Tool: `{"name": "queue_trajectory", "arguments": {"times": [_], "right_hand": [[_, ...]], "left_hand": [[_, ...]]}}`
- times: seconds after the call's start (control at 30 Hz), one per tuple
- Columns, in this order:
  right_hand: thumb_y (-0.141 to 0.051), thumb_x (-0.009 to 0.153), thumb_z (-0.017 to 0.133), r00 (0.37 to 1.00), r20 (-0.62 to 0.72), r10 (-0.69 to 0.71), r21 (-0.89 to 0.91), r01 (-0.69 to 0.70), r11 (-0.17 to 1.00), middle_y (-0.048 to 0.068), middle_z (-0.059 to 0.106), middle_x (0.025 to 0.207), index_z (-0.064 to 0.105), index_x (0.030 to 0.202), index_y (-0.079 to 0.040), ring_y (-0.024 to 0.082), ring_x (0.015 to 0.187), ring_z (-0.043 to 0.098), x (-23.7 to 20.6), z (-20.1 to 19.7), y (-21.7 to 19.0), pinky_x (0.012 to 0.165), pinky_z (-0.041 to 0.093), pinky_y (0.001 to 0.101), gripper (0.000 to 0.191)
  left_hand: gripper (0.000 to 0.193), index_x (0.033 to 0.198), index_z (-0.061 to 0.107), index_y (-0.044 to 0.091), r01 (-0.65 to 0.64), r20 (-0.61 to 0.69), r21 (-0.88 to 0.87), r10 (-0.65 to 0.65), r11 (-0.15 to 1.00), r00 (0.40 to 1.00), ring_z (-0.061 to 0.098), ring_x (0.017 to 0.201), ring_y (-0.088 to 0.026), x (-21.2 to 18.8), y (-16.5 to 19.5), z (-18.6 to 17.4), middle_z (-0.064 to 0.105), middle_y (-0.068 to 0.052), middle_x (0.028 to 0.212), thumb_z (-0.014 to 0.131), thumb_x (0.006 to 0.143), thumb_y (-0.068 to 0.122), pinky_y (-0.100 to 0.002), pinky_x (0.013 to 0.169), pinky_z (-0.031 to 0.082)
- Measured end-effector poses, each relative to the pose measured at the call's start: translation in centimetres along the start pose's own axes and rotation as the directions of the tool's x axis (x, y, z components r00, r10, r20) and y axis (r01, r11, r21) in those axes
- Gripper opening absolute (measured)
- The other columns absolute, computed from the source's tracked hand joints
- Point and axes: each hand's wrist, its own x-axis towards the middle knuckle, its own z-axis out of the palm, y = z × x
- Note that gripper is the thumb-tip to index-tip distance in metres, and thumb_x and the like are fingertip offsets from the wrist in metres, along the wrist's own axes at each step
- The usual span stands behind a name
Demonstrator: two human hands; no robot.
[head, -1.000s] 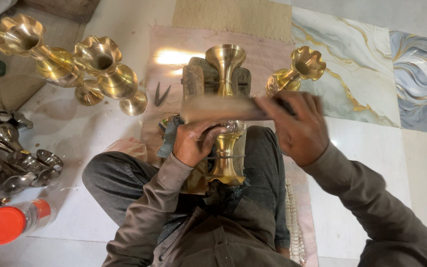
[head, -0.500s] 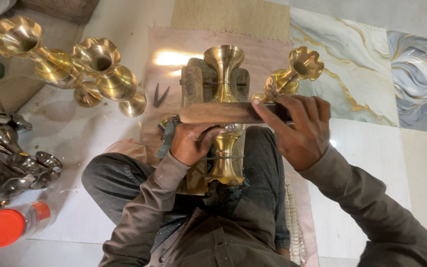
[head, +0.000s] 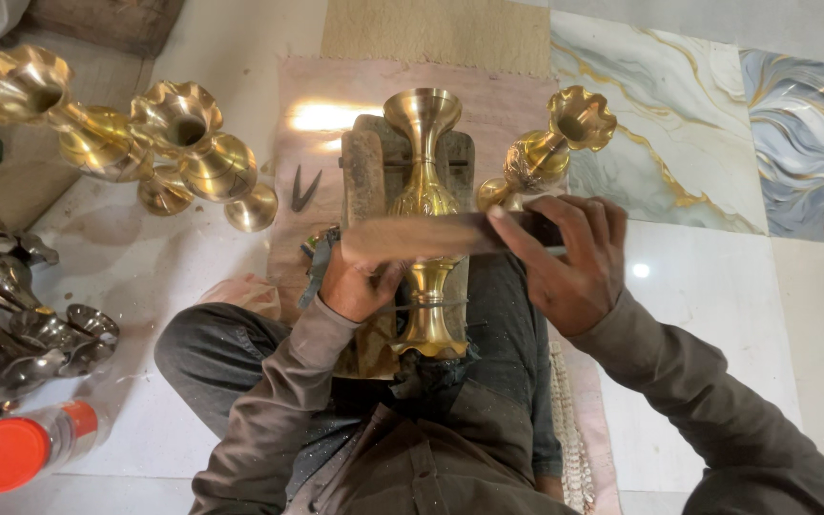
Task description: The person sits cross-legged on the floor with a brass vase clamped to a wooden block and engraves decorative patterns into its surface. They hold a chisel against the metal and strike it with a wooden mallet, rotating the vase to work different areas of the design.
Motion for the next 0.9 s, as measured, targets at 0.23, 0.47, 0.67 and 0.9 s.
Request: {"name": "queue_trajectory", "arguments": {"times": [0.23, 0.47, 0.67, 0.9], "right_hand": [[0.006, 0.087, 0.067, 0.975, 0.12, 0.187, -0.024, -0.185, 0.982, 0.013, 0.064, 0.114, 0.063, 0.144, -0.015, 0.03, 0.099, 0.059, -1.9, 0.5, -0.8, 0.089, 0.045, 0.0479, 0.061], [0.001, 0.088, 0.067, 0.831, 0.193, 0.521, 0.313, -0.556, 0.77, 0.019, 0.062, 0.115, 0.056, 0.148, -0.006, 0.033, 0.103, 0.063, -9.1, 5.9, -1.7, 0.087, 0.052, 0.0407, 0.061], [-0.007, 0.092, 0.074, 0.389, 0.455, 0.801, 0.793, -0.585, -0.167, 0.011, 0.066, 0.093, 0.065, 0.124, 0.007, 0.02, 0.08, 0.062, -15.7, 10.7, -7.4, 0.07, 0.051, 0.0342, 0.036], [-0.01, 0.077, 0.089, 0.786, 0.18, 0.591, 0.785, -0.477, 0.395, 0.007, 0.068, 0.097, 0.066, 0.107, 0.0, 0.017, 0.086, 0.068, -13.9, 9.6, -10.1, 0.074, 0.054, 0.0313, 0.039]], "left_hand": [[0.022, 0.111, 0.074, 0.006, 0.097, -0.079, -0.051, -0.101, 0.994, 0.992, 0.077, 0.081, -0.021, -0.6, -0.8, 0.6, 0.079, -0.013, 0.102, 0.074, 0.091, -0.004, -0.029, 0.061, 0.059], [0.03, 0.128, 0.055, -0.001, 0.122, -0.539, -0.442, -0.372, 0.889, 0.756, 0.077, 0.09, -0.015, -2.2, -1.0, -0.2, 0.077, -0.013, 0.104, 0.07, 0.102, 0.003, -0.026, 0.076, 0.065], [0.027, 0.12, 0.06, 0.0, 0.333, -0.526, -0.325, -0.462, 0.885, 0.714, 0.068, 0.069, -0.015, -5.5, 0.8, 2.1, 0.075, -0.01, 0.089, 0.073, 0.098, 0.004, -0.025, 0.063, 0.056], [0.029, 0.119, 0.054, 0.002, 0.256, -0.332, -0.676, -0.595, 0.691, 0.732, 0.07, 0.092, -0.011, -6.1, 3.5, 6.8, 0.074, -0.008, 0.096, 0.072, 0.096, 0.005, -0.024, 0.083, 0.059]]}}
